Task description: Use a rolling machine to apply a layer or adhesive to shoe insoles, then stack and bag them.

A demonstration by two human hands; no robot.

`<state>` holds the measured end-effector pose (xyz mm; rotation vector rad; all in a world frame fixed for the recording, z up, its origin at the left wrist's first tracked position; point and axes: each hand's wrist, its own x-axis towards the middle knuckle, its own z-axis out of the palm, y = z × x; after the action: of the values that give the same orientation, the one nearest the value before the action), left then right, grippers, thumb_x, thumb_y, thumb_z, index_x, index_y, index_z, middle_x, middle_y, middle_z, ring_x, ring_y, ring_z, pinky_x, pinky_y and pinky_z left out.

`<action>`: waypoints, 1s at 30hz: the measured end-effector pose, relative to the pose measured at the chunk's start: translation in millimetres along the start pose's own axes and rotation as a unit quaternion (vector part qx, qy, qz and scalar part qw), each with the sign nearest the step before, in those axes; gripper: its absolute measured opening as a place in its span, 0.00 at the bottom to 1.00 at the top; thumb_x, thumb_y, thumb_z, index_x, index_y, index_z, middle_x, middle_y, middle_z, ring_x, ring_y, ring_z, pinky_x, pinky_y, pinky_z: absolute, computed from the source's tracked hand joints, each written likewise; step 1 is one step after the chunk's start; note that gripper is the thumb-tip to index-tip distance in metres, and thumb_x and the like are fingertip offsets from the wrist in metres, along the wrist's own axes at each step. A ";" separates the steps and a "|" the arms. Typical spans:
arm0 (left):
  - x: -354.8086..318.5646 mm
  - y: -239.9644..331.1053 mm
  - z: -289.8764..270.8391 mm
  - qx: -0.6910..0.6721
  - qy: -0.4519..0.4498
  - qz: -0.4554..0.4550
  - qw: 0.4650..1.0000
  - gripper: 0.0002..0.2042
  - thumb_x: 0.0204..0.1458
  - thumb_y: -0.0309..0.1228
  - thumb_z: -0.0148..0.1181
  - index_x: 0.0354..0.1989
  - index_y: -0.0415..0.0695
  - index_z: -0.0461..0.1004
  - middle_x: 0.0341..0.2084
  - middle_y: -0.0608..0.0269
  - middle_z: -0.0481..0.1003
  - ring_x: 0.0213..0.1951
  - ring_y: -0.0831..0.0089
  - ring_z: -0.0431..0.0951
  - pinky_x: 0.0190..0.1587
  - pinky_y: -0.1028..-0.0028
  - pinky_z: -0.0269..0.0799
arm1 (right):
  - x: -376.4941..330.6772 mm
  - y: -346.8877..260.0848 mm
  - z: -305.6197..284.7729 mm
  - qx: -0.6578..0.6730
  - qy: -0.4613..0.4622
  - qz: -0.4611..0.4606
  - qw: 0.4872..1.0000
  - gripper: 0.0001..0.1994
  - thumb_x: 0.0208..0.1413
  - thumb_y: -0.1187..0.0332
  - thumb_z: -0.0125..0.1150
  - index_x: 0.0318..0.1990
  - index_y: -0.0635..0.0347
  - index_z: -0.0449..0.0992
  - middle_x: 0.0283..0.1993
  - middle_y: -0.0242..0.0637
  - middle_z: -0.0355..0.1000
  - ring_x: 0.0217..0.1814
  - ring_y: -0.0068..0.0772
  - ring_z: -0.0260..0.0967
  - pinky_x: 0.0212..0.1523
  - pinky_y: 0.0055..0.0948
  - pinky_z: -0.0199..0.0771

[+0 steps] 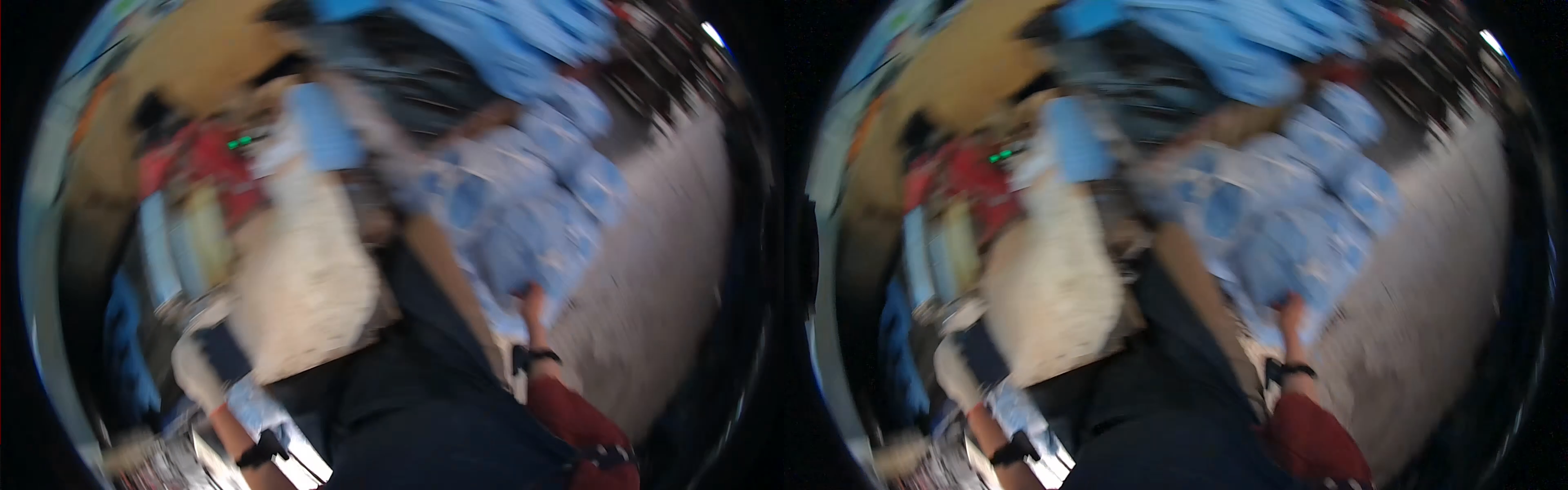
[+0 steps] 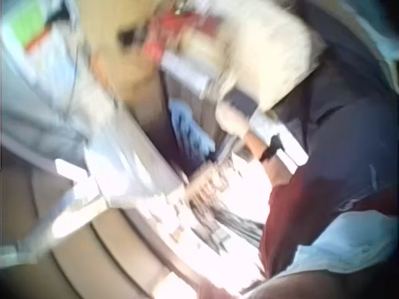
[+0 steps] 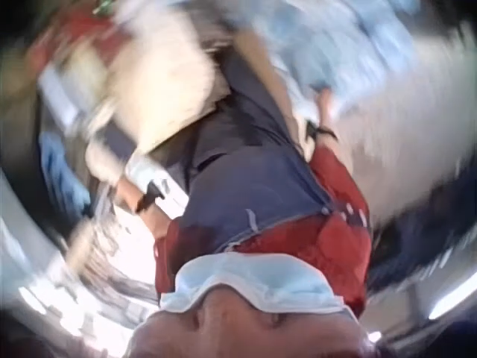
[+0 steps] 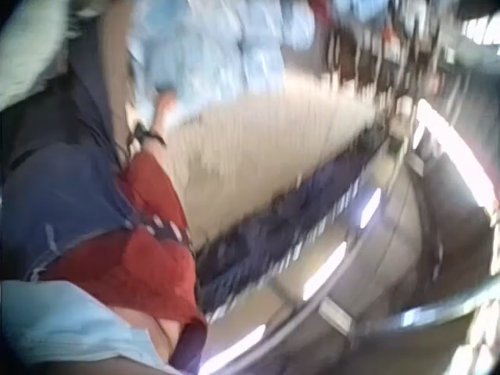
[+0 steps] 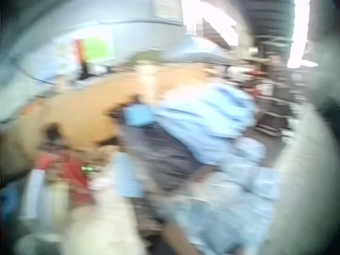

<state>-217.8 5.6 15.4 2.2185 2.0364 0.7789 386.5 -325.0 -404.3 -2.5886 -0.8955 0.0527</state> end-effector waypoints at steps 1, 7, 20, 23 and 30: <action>-0.3 -27.1 6.4 -0.302 0.040 -0.017 0.952 0.17 0.61 0.32 0.40 0.50 0.37 0.73 0.40 0.62 0.75 0.36 0.74 0.72 0.39 0.76 0.67 | 3.8 11.9 17.5 0.282 0.011 0.084 0.956 0.25 0.48 0.63 0.67 0.51 0.65 0.68 0.49 0.52 0.69 0.48 0.50 0.69 0.48 0.44 0.69; -0.3 42.6 -3.3 -0.028 -0.009 -0.085 0.996 0.22 0.61 0.43 0.38 0.50 0.43 0.74 0.37 0.63 0.73 0.36 0.72 0.70 0.38 0.74 0.61 | -6.1 -45.5 -47.1 0.203 -0.192 0.308 0.909 0.40 0.41 0.52 0.72 0.59 0.60 0.59 0.54 0.57 0.67 0.52 0.55 0.68 0.49 0.44 0.70; -3.9 21.0 -1.3 0.018 0.029 -0.106 0.994 0.24 0.61 0.46 0.38 0.49 0.41 0.74 0.36 0.59 0.74 0.36 0.67 0.72 0.42 0.70 0.66 | 6.4 -38.2 -51.6 0.443 -0.311 0.416 0.731 0.42 0.37 0.55 0.76 0.57 0.71 0.63 0.51 0.48 0.70 0.50 0.38 0.71 0.47 0.34 0.72; -3.2 36.4 3.1 0.018 0.037 -0.162 0.986 0.24 0.62 0.46 0.37 0.48 0.41 0.74 0.37 0.59 0.74 0.36 0.67 0.72 0.42 0.70 0.66 | 1.7 -33.9 -38.2 0.457 -0.280 0.380 0.754 0.39 0.38 0.57 0.76 0.56 0.71 0.65 0.49 0.47 0.72 0.47 0.37 0.72 0.47 0.33 0.72; -1.8 43.6 5.5 -0.004 0.038 -0.131 0.991 0.24 0.61 0.46 0.38 0.48 0.40 0.74 0.35 0.60 0.74 0.34 0.68 0.71 0.40 0.71 0.65 | 5.7 -64.5 -57.5 0.425 -0.211 0.372 0.798 0.48 0.34 0.57 0.77 0.61 0.70 0.55 0.54 0.47 0.66 0.54 0.40 0.66 0.53 0.34 0.67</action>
<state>-175.4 -0.7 25.2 1.8877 2.2930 0.8510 362.6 -296.1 -326.3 -1.8788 0.1334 1.0263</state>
